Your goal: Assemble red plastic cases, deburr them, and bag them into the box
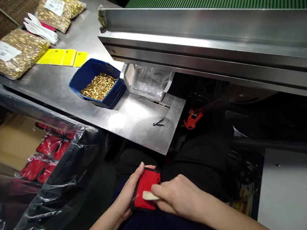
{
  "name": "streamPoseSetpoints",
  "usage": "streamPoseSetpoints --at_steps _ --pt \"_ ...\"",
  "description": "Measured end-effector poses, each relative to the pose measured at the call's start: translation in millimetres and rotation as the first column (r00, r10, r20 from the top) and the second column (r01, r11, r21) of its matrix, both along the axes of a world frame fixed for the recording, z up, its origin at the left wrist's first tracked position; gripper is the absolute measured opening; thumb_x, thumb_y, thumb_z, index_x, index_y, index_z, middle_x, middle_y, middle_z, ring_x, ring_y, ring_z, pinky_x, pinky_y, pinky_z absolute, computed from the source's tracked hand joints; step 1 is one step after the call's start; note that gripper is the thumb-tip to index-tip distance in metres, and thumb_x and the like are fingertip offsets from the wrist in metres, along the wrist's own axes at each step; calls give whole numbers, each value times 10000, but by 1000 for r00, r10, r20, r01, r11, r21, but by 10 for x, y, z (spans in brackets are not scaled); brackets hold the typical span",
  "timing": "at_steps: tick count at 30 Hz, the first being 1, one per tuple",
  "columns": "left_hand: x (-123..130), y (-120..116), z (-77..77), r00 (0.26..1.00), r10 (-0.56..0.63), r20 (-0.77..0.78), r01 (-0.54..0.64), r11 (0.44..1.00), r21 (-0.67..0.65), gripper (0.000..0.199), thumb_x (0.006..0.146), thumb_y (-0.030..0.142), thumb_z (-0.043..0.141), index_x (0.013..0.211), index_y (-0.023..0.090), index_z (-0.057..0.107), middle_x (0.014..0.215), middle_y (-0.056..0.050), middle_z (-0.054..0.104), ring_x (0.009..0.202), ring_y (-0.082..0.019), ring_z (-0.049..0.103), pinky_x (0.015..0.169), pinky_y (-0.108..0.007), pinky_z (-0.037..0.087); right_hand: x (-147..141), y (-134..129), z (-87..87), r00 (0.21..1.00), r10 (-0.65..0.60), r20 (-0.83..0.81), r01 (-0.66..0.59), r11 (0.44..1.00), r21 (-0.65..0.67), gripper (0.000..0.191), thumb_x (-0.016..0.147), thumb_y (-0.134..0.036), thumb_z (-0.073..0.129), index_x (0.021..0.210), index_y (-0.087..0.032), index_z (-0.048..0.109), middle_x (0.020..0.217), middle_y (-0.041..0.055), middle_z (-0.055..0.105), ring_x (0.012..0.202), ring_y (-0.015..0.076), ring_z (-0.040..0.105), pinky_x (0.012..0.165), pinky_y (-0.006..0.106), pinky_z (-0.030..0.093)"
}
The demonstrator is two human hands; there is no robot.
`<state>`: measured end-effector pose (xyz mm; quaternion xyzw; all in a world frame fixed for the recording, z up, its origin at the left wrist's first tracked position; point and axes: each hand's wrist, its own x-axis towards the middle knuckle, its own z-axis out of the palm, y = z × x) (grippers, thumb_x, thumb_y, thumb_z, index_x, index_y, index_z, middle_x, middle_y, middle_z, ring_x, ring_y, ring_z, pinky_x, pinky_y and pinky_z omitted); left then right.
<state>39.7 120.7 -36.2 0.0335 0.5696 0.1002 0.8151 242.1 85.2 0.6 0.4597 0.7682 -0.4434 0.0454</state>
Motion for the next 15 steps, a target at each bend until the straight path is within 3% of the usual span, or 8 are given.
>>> streamPoseSetpoints --at_steps 4,10,15 --pt "-5 -7 -1 1000 8 -10 -8 1000 -5 579 900 651 649 1192 155 717 867 -105 787 644 -197 702 584 -274 570 20 29 23 999 -41 19 41 999 -20 105 1045 -337 528 996 -251 563 867 -39 768 693 155 722 545 291 242" --pt "-21 -36 3 1000 5 -3 -5 999 37 558 913 648 629 1168 159 720 910 -125 793 715 -221 735 640 -286 587 -7 91 8 999 4 -36 -5 1000 -11 148 1048 -386 519 990 -257 563 891 -34 770 710 159 724 548 279 251" --pt "-49 -46 -10 998 54 -9 -54 998 -13 648 914 719 562 1181 149 716 873 -117 793 661 -198 709 613 -273 571 -24 80 -15 1000 -30 -8 30 999 -32 107 1052 -336 519 1003 -251 563 857 -33 770 676 154 717 548 280 253"
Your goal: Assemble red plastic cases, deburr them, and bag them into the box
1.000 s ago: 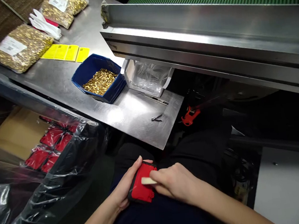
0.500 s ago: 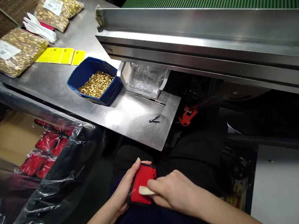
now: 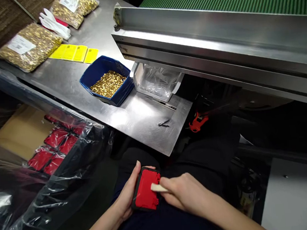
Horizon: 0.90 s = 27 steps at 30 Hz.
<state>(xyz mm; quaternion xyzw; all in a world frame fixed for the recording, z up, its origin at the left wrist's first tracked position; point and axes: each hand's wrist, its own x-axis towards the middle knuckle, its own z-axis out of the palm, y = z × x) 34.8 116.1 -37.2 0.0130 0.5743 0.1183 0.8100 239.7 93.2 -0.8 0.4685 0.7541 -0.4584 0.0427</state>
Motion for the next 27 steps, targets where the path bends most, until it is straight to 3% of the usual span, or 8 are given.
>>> streamPoseSetpoints --at_steps 3,8,15,20,27 --pt "-9 6 -21 999 0 34 0 1000 16 691 911 744 541 1196 138 712 900 -134 797 741 -217 730 678 -288 586 -25 -11 -7 998 35 -49 -34 999 11 142 1043 -373 529 982 -250 565 888 -25 773 703 163 724 556 281 265" --pt "-26 8 -34 999 -2 35 3 1000 -17 636 903 723 581 1181 165 704 853 -98 789 644 -188 696 585 -263 552 -6 -49 -58 994 -99 -52 98 995 -21 116 1063 -327 492 1019 -254 571 834 -37 754 686 150 725 556 255 300" --pt "-19 9 -36 999 5 54 -5 1000 -7 543 917 656 620 1120 161 712 837 -98 774 646 -190 697 595 -261 561 -20 -37 -46 988 -137 -72 134 990 -48 153 1079 -367 471 1083 -265 583 892 -27 762 727 156 732 583 240 331" --pt "-24 5 -31 1000 0 -7 0 1000 23 521 933 631 605 1148 169 708 952 -124 783 707 -216 719 634 -299 596 -48 -73 -24 991 -101 -90 96 994 -52 142 1059 -336 490 981 -250 571 831 -35 747 663 144 706 561 259 290" --pt "-89 -54 4 997 43 -57 -41 998 41 502 954 609 581 1196 180 674 939 -110 774 681 -213 695 603 -312 588 -90 -49 -51 988 -115 -101 111 993 -40 113 1069 -345 490 1022 -260 548 826 -45 746 647 139 699 548 256 278"
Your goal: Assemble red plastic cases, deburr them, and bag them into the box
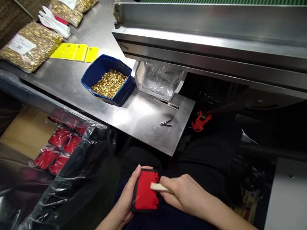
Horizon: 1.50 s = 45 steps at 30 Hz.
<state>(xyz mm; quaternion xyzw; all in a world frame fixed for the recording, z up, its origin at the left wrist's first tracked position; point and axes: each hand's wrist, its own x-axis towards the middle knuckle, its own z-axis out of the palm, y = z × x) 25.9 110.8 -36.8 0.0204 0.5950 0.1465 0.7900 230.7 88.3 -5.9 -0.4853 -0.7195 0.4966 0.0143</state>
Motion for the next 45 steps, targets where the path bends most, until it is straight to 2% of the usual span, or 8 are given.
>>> streamPoseSetpoints --at_steps 11,15,20,28,33,37,42,45 --pt "-34 -59 32 999 28 27 -29 998 49 488 959 586 588 1215 177 663 913 -104 773 739 -227 721 656 -314 594 -10 35 44 995 101 -9 -101 994 42 128 1036 -362 535 971 -253 554 823 -40 752 658 150 703 554 262 267" --pt "-19 -62 24 1000 12 -5 -11 999 50 489 961 572 587 1218 165 668 867 -97 773 617 -200 683 560 -300 570 24 26 58 998 63 7 -63 996 71 157 1065 -388 490 1032 -256 568 882 -19 765 724 165 721 577 256 289" --pt "17 -44 31 998 18 57 -21 998 61 475 975 546 571 1218 152 680 933 -127 791 764 -242 742 697 -336 611 96 -32 63 998 60 -24 -58 996 72 160 1055 -403 512 1009 -258 562 841 -28 759 686 156 708 566 260 275" --pt "91 6 44 1000 6 3 -6 999 35 483 957 518 615 1236 130 682 913 -136 799 738 -258 757 687 -354 625 188 -81 95 999 39 23 -41 997 70 157 1056 -398 513 1072 -264 591 872 -14 773 699 172 715 572 276 268" --pt "87 -4 35 1000 -13 -18 14 999 49 481 946 514 634 1234 132 685 855 -114 795 576 -199 695 550 -294 578 226 -70 118 999 -3 38 0 997 81 193 1077 -417 485 1126 -262 588 913 1 782 751 181 734 596 270 311" --pt "69 -38 45 998 4 55 -7 998 66 500 931 546 646 1225 143 690 919 -123 797 753 -250 751 689 -327 609 242 -67 174 997 64 36 -67 994 86 152 1056 -393 514 1062 -260 588 851 -20 768 703 178 738 553 284 280" --pt "65 -73 83 996 14 87 -24 993 112 448 936 526 659 1206 171 702 888 -87 791 634 -184 700 617 -275 573 233 -45 191 999 33 35 -38 989 145 211 1082 -441 459 1078 -262 570 854 -13 772 721 185 744 555 287 279" --pt "61 -83 90 991 32 130 -44 995 91 486 949 559 622 1216 160 693 907 -113 790 769 -247 746 725 -338 606 184 -57 177 994 101 35 -105 982 156 142 1051 -385 513 1021 -258 569 817 -28 761 651 166 719 531 296 243"
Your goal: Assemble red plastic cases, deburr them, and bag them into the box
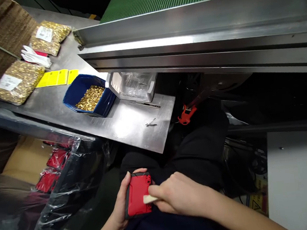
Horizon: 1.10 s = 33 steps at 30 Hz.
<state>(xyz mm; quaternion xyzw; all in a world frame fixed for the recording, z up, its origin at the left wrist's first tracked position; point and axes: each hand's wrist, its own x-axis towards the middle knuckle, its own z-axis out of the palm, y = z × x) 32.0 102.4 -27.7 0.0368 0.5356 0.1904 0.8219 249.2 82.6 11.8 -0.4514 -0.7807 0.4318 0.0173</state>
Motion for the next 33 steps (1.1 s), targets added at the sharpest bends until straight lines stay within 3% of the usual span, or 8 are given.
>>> streamPoseSetpoints --at_steps 2,7,12,19,23,27,31,33 --pt "-11 -1 -9 1000 3 8 -3 1000 -13 492 963 563 593 1217 153 686 917 -126 788 801 -266 753 748 -366 613 -33 4 -11 1000 15 -2 -15 1000 19 162 1055 -394 501 998 -255 562 821 -27 761 631 160 706 524 302 224" --pt "-86 -19 -51 998 21 -51 -22 1000 -15 462 992 531 565 1233 151 672 917 -106 787 660 -194 714 617 -290 583 -38 31 -16 1000 -8 -6 8 1000 -6 155 1068 -387 493 1025 -250 550 832 -23 761 674 160 709 542 289 245" --pt "-123 -45 -67 999 24 21 -23 1000 -10 485 995 541 542 1234 139 667 939 -148 791 818 -269 753 773 -375 606 -129 50 38 998 64 -9 -64 997 -32 149 1054 -371 491 1030 -254 581 834 -23 760 654 159 697 544 290 245" --pt "-138 -25 -71 996 66 61 -63 997 -45 508 964 550 583 1247 138 677 949 -161 796 845 -302 767 798 -401 608 -132 64 61 998 65 8 -65 997 -48 115 1033 -361 524 1023 -261 581 823 -38 756 646 153 697 539 289 241" --pt "-111 21 -74 997 71 20 -69 993 -97 478 954 507 615 1230 123 684 909 -146 798 768 -279 767 712 -359 616 -196 150 31 996 73 46 -71 997 -33 184 1062 -406 482 1042 -255 584 865 -14 767 668 165 696 537 288 241" --pt "-93 44 -83 997 62 -52 -67 993 -99 462 961 476 624 1240 111 676 861 -128 796 621 -221 728 579 -298 592 -210 206 23 996 6 91 -4 1000 -17 239 1089 -436 434 1056 -243 570 850 4 767 694 181 724 547 295 257" --pt "-71 65 -77 996 78 -39 -81 991 -109 478 982 492 581 1239 99 670 908 -158 800 770 -281 770 720 -375 635 -184 191 51 996 60 63 -57 997 -44 179 1065 -401 475 1039 -253 571 832 -8 765 664 180 722 546 298 246" --pt "-69 73 -74 996 57 -67 -64 992 -109 472 993 494 558 1243 109 667 897 -151 799 740 -274 767 691 -375 635 -188 201 52 996 37 83 -33 998 -51 220 1074 -434 451 1047 -256 577 844 -2 772 679 192 726 552 299 251"
